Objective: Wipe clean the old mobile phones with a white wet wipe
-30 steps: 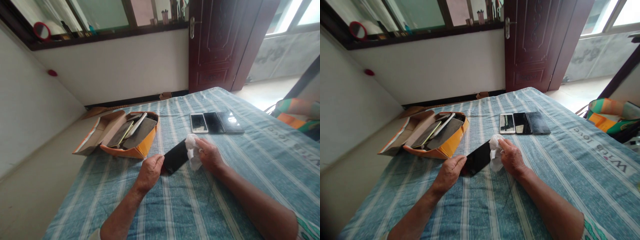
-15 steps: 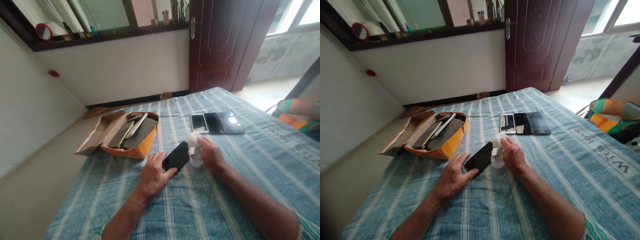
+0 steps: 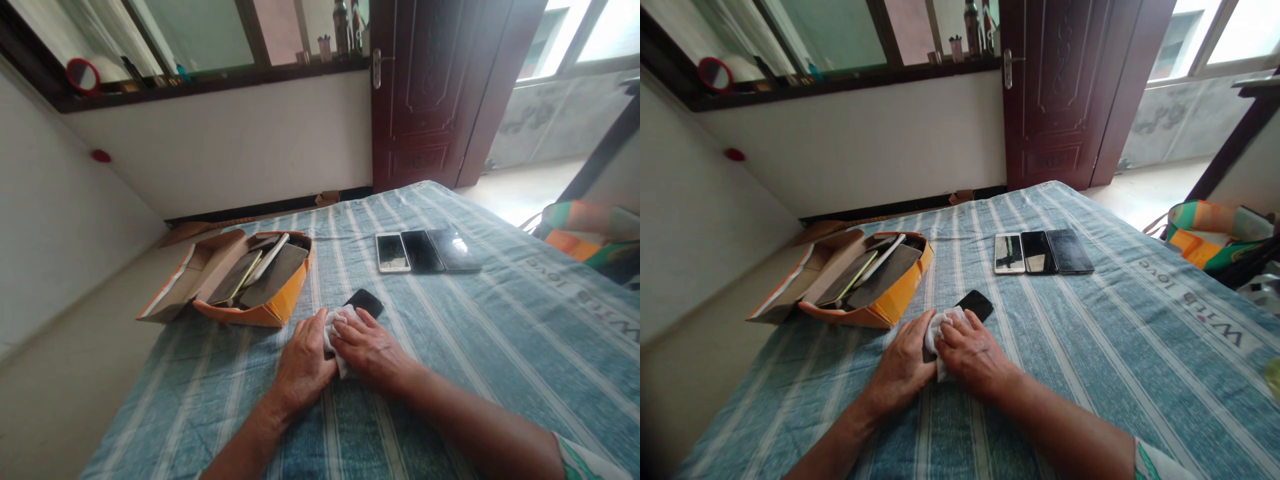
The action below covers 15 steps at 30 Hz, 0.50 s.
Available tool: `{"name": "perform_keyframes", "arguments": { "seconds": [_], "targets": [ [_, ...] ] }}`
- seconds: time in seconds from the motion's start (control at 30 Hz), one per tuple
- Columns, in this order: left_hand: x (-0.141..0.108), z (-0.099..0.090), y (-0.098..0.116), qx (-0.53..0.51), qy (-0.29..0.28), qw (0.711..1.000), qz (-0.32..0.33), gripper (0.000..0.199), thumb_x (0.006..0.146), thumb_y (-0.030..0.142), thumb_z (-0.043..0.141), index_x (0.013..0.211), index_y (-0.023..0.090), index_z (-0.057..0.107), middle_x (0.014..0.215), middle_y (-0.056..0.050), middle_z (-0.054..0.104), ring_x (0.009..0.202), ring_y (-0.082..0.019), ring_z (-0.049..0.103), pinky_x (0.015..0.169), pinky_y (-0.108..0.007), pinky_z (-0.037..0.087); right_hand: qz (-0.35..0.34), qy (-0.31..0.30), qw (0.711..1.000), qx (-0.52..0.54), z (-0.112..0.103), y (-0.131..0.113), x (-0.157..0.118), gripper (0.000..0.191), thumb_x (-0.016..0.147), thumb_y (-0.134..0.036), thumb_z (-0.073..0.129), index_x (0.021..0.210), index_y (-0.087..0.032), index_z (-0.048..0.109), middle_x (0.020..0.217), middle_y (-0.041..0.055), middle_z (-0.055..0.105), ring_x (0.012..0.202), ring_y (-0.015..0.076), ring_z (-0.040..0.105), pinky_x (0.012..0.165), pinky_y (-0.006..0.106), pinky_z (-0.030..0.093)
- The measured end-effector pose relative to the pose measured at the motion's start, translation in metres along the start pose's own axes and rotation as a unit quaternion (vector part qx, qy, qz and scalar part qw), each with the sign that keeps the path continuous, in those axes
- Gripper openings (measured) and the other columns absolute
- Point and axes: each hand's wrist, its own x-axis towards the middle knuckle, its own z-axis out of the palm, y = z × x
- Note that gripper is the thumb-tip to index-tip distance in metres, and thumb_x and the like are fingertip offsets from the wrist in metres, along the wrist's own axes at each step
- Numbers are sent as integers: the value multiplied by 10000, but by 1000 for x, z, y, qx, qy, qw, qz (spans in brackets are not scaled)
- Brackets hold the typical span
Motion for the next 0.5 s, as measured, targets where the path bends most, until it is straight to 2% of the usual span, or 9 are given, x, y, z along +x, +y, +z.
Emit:
{"name": "perform_keyframes", "arguments": {
  "seconds": [0.17, 0.33, 0.5],
  "targets": [
    [2, -3, 5, -18, -3, 1000, -4, 618, 664, 182, 622, 1260, 129, 467, 1132, -121, 632, 1040, -281, 569, 922, -418, 474, 38, 3, 999, -26, -1, 9, 0, 297, 927, -165, 481, 1206, -139, 576, 1206, 126, 618, 1240, 276, 484, 1086, 540, 315],
    [3, -4, 4, -19, -5, 1000, -8, 638, 650, 250, 690, 1249, 142, 500, 1155, -121, 636, 1067, -294, 572, 953, -431, 459, 94, -29, 994, -42, -8, 25, 1, 322, 939, -160, 438, 1236, -142, 562, 1286, 129, 575, 1271, 280, 456, 1093, 538, 293],
    [3, -3, 1, -14, 4, 1000, 0, 642, 621, 245, 705, 1231, 150, 525, 1146, -125, 644, 1067, -305, 579, 948, -452, 464, 162, -56, 984, -41, -16, 37, 0, 341, 921, -143, 432, 1231, -168, 573, 1329, 124, 548, 1302, 278, 423, 1097, 551, 257]
  ]
}}
